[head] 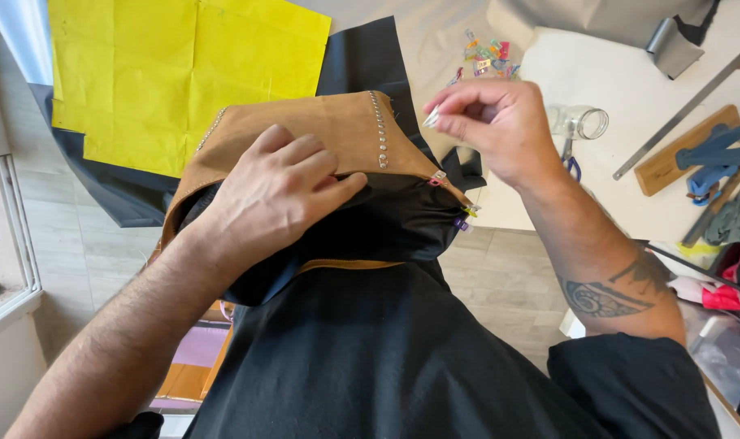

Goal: Securing the lining of a leather bag using plastic clips

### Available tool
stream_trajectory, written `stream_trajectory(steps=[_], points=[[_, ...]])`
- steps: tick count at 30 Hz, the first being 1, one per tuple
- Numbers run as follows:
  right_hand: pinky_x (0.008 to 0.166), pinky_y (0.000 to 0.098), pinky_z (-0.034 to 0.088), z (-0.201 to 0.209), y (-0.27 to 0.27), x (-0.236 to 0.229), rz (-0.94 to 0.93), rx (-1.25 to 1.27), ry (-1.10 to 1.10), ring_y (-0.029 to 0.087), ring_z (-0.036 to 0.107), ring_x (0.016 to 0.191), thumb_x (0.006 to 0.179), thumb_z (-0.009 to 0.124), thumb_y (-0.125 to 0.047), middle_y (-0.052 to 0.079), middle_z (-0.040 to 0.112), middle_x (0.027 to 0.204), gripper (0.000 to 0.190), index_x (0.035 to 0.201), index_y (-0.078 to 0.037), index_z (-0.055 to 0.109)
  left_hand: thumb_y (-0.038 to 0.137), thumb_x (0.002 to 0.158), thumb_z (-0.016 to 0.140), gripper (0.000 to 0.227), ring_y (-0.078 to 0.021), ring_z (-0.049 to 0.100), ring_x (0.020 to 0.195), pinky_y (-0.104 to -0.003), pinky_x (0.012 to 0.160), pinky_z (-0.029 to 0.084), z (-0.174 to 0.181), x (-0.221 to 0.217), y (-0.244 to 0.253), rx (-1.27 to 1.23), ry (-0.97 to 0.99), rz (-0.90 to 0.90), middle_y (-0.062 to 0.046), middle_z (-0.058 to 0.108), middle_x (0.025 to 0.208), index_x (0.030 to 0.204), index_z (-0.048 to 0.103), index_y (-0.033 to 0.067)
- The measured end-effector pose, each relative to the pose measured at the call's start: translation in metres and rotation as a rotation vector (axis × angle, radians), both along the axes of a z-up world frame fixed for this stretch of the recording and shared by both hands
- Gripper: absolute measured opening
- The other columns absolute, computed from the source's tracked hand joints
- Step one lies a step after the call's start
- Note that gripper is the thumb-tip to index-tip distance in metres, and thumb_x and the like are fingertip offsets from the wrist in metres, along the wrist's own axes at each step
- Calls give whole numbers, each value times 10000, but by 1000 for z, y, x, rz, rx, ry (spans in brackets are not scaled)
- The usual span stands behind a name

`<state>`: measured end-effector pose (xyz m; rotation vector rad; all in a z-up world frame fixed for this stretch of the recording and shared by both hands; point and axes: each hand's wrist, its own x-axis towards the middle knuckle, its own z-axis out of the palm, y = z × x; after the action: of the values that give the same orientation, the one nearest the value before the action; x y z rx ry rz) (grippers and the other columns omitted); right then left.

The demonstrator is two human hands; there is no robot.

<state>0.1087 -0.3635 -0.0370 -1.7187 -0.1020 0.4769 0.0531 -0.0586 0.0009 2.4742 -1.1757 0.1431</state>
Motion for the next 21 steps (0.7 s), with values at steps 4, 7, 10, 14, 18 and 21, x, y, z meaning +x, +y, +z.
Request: stream_trajectory(steps=[4, 7, 10, 14, 18, 21], points=[[762, 221, 585, 41, 34, -10, 227, -112, -36, 168, 734, 912, 910, 792, 38, 145, 767, 1007, 91, 877, -21, 732, 148, 1011, 661, 25, -239, 533, 805, -365, 637, 391, -4, -4, 0, 44, -27, -25, -16, 536, 870, 1019, 678, 164], [590, 157, 449, 51, 46, -15, 223, -237, 6, 36, 648, 699, 873, 855, -8, 99, 804, 922, 214, 811, -84, 665, 170, 1014, 647, 50, -235, 537, 816, -358, 639, 400, -5, -4, 3, 60, -45, -30, -13, 543, 879, 1043, 687, 163], [595, 144, 373, 42, 45, -13, 259, -336, -20, 96, 814, 949, 846, 909, 0, -20, 716, 704, 378, 746, -142, 573, 154, 1018, 644, 51, -234, 543, 828, -353, 643, 403, -4, -4, 4, 30, -68, -14, -14, 541, 884, 1046, 686, 155], [709, 160, 573, 31, 44, -13, 240, -300, 119, 194, 847, 963, 828, 873, 56, -18, 609, 689, 412, 705, -121, 522, 147, 1016, 654, 35, -226, 541, 822, -345, 637, 399, -6, -4, 5, 42, -79, 3, -5, 544, 885, 1016, 682, 167], [721, 172, 565, 27, 56, -14, 290, -245, 65, 186, 835, 955, 837, 859, 66, 22, 678, 722, 431, 699, -117, 493, 163, 1032, 641, 45, -213, 541, 825, -337, 641, 388, -8, -5, 5, 38, -110, -5, 8, 555, 878, 1025, 686, 167], [729, 201, 505, 33, 65, -12, 383, -238, -35, 146, 706, 874, 857, 855, 9, 12, 721, 844, 291, 860, -116, 592, 152, 1033, 641, 53, -215, 542, 806, -339, 636, 392, -9, -7, 4, 28, -111, 4, 4, 553, 867, 1001, 681, 166]])
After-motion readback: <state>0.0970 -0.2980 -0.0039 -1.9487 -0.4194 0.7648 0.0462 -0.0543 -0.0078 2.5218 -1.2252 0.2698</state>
